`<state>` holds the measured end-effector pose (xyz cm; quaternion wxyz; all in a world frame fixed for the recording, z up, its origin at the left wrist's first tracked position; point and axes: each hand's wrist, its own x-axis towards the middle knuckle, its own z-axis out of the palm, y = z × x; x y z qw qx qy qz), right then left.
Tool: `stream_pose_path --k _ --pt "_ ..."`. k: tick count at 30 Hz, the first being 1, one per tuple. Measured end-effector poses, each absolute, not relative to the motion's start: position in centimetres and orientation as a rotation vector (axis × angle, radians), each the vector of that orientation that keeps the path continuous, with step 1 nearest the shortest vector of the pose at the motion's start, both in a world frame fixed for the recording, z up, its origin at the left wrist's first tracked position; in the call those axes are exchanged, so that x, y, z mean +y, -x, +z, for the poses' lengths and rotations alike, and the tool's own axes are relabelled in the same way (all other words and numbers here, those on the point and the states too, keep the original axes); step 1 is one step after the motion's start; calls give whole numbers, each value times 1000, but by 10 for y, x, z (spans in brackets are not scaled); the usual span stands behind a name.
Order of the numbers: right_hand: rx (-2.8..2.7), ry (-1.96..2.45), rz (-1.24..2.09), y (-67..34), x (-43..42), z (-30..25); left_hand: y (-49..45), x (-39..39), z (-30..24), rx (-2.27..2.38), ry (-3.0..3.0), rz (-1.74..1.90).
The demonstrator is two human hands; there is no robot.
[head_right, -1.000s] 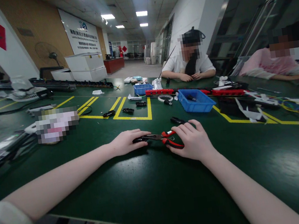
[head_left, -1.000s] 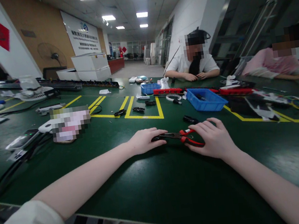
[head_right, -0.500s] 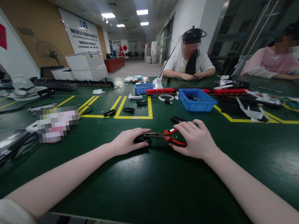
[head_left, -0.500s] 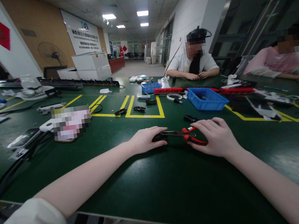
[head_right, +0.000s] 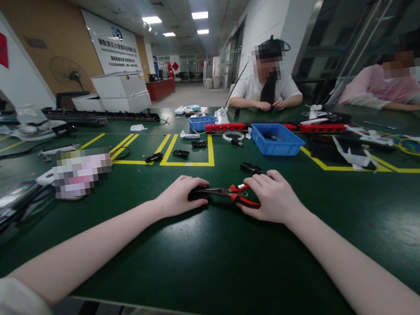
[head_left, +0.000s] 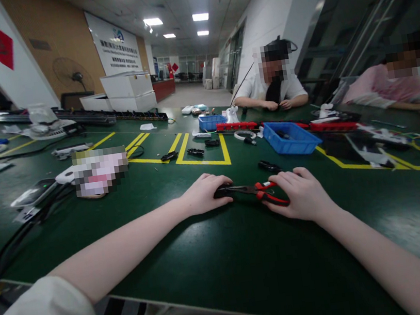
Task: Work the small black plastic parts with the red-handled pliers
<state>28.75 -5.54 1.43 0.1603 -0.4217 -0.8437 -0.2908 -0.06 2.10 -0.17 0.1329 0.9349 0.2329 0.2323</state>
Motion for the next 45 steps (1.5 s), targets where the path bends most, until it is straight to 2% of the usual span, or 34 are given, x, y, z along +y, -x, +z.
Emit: stream_pose_path --k 7,23,45 --pt "-2419 1255 -765 -289 -55 16 3 21 -4 664 -2743 823" --pt "-2444 1240 -810 -288 -54 14 5 24 -2 539 -2559 706" --pt "-2465 1242 -734 -286 -52 14 3 24 4 551 -2535 731"
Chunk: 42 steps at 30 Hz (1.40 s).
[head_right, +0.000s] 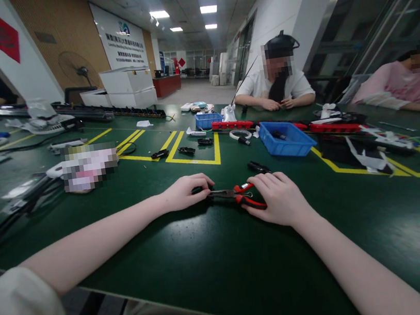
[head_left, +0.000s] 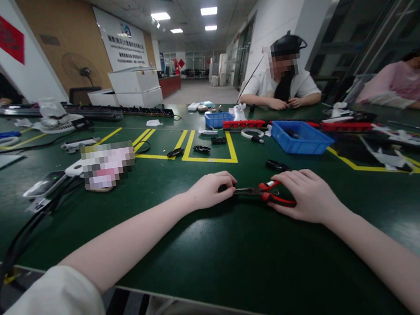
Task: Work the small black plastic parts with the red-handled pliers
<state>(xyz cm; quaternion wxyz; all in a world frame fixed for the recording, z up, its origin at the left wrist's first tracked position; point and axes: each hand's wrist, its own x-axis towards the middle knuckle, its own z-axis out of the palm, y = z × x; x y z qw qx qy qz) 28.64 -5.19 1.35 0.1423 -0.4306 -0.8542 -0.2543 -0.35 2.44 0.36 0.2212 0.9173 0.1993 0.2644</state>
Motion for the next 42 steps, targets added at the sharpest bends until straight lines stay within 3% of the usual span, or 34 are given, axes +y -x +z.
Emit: stream_pose_path --k 15,30,42 --pt "-2478 1301 -645 -286 -53 14 9 26 5 442 -2545 616" --pt "-2486 1679 4 -277 -60 25 9 25 5 459 -2455 693" --pt "-2532 1481 -277 -296 -54 16 5 28 2 437 -2455 734"
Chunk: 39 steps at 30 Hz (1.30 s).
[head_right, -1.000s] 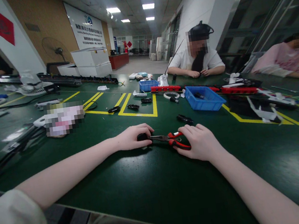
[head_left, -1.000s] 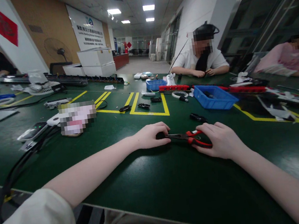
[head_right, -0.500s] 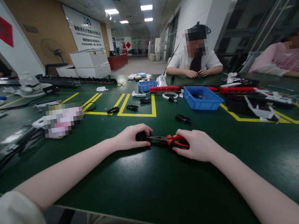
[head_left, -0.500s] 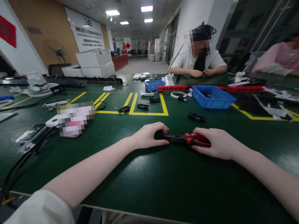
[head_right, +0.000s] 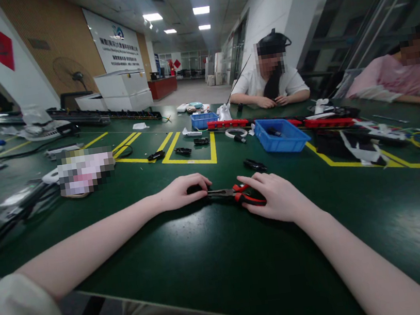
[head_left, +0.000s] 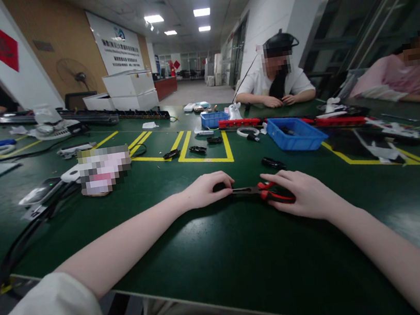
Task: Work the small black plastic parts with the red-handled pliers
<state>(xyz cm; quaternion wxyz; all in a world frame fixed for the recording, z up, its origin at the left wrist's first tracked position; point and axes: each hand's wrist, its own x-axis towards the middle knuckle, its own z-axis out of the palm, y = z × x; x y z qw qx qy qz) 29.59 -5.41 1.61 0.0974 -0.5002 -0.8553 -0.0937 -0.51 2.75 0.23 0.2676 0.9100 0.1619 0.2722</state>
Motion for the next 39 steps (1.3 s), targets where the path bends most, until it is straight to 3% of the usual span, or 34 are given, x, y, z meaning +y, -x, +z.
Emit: stream_pose_path --k 11,22,39 --pt "-2525 1386 -318 -292 -54 17 4 29 0 401 -2442 732" --pt "-2418 1355 -572 -287 -54 11 4 28 -2 413 -2446 770" --pt "-2417 1206 -591 -281 -55 10 6 25 2 515 -2449 745"
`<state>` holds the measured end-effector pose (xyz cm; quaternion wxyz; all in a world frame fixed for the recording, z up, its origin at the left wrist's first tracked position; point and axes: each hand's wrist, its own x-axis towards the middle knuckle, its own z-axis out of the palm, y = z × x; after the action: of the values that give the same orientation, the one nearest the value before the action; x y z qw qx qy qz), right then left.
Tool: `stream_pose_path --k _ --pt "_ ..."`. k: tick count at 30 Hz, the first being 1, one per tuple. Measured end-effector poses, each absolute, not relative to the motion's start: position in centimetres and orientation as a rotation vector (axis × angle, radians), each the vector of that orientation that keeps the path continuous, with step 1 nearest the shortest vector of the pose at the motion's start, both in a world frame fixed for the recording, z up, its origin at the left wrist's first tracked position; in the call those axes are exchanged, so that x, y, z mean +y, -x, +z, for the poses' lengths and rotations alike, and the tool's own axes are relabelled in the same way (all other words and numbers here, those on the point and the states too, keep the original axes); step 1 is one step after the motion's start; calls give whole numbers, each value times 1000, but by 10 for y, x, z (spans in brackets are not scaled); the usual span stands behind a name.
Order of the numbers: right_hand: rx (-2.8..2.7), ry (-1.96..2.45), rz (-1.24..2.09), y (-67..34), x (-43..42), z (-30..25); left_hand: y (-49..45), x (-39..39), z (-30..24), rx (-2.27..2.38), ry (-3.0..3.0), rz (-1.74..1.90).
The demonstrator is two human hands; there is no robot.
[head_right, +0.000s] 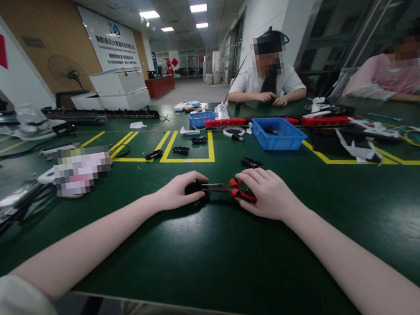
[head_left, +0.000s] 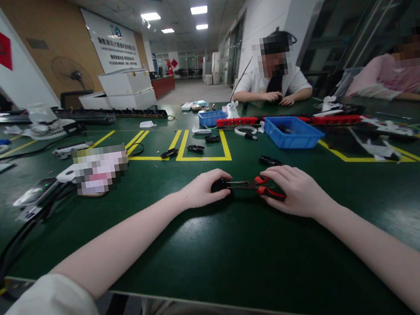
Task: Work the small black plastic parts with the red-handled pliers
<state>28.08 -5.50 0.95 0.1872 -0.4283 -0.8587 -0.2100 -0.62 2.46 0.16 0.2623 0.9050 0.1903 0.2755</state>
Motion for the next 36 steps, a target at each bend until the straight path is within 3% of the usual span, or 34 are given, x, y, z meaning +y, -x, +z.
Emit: stream_pose_path --k 36 --pt "-2480 1421 -268 -276 -59 15 5 25 -5 522 -2725 733"
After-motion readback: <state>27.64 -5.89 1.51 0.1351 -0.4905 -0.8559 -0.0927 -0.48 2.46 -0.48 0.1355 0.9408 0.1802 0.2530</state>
